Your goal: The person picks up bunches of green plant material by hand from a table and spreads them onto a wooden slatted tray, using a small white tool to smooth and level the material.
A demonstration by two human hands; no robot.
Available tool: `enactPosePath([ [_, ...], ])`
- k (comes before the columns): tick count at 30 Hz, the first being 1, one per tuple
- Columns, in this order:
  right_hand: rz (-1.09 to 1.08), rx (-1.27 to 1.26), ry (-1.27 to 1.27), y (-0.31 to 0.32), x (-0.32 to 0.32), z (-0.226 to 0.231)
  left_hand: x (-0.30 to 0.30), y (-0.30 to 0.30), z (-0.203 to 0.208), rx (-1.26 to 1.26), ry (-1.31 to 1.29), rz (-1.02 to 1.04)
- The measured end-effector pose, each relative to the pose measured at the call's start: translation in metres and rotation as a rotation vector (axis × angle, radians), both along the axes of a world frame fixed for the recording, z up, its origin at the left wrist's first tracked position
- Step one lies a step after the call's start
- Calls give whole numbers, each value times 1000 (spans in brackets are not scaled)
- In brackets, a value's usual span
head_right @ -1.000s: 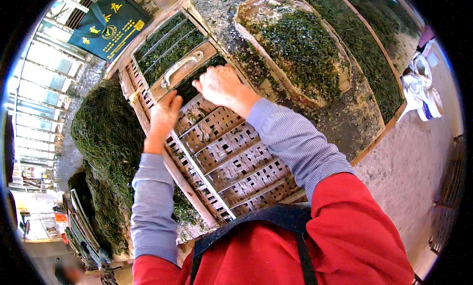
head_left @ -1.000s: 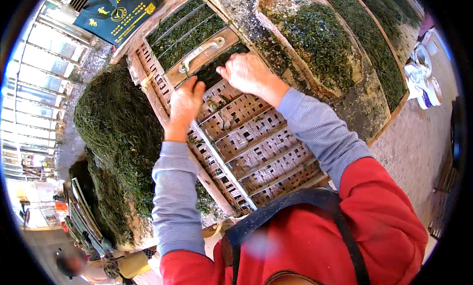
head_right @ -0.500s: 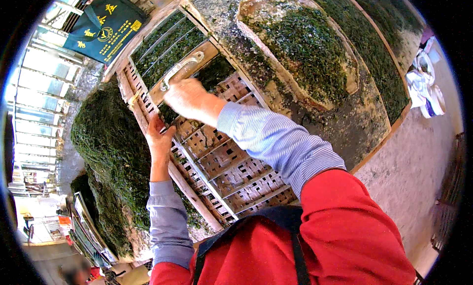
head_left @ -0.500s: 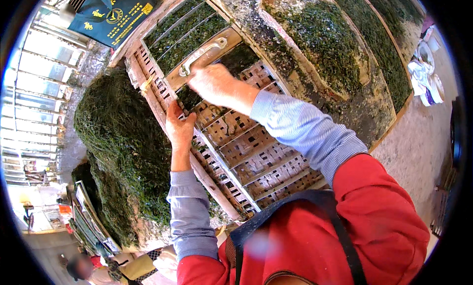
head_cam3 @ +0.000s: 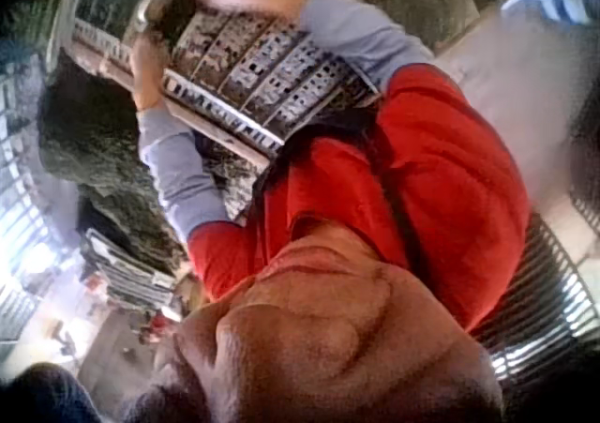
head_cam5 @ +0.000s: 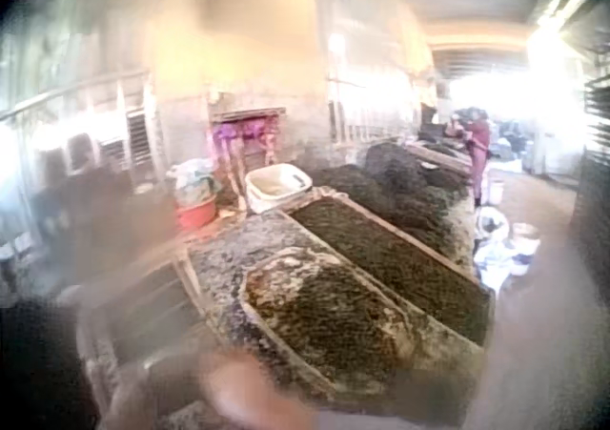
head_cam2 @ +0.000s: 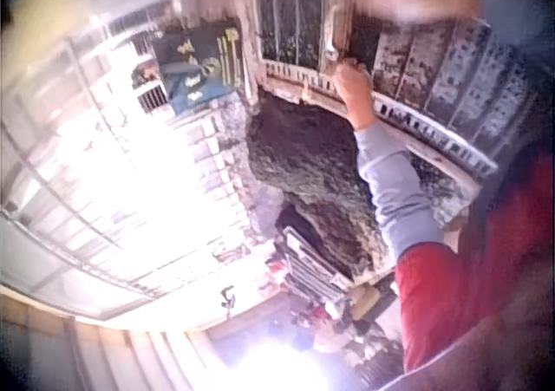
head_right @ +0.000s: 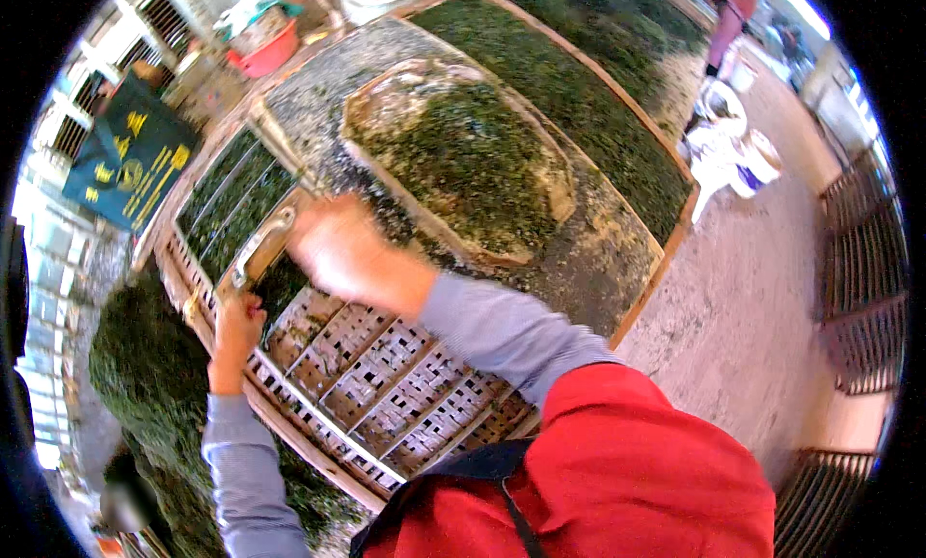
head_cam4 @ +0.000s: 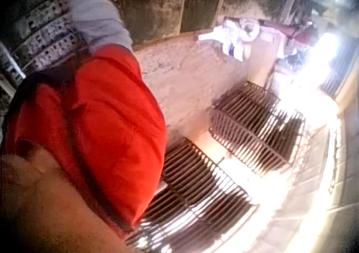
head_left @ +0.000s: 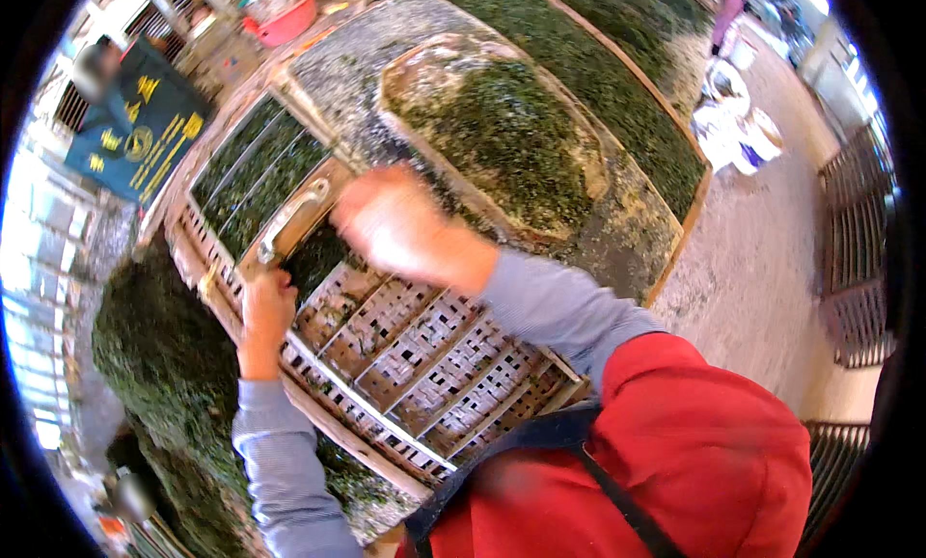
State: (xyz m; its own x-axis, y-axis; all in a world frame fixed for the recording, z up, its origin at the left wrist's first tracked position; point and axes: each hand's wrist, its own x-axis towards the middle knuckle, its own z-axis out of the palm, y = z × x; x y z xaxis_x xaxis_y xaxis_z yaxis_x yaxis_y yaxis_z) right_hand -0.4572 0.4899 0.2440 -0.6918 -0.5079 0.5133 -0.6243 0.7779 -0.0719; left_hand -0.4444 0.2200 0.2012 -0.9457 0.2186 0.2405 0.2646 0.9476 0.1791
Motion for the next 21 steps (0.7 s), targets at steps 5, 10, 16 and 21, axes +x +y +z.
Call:
enactPosePath([
  [5, -464, -58, 81, 141, -29, -24, -1, 20, 84, 324, 77, 56],
  [10, -233, -296, 90, 139, -49, -29, 24, 14, 24, 137, -13, -95],
  [16, 234, -907, -694, 31, -36, 17, 57, 35, -3, 49, 56, -97],
  [21, 244, -126, -201, -8, -57, -36, 60, 35, -2, 94, 80, -81],
])
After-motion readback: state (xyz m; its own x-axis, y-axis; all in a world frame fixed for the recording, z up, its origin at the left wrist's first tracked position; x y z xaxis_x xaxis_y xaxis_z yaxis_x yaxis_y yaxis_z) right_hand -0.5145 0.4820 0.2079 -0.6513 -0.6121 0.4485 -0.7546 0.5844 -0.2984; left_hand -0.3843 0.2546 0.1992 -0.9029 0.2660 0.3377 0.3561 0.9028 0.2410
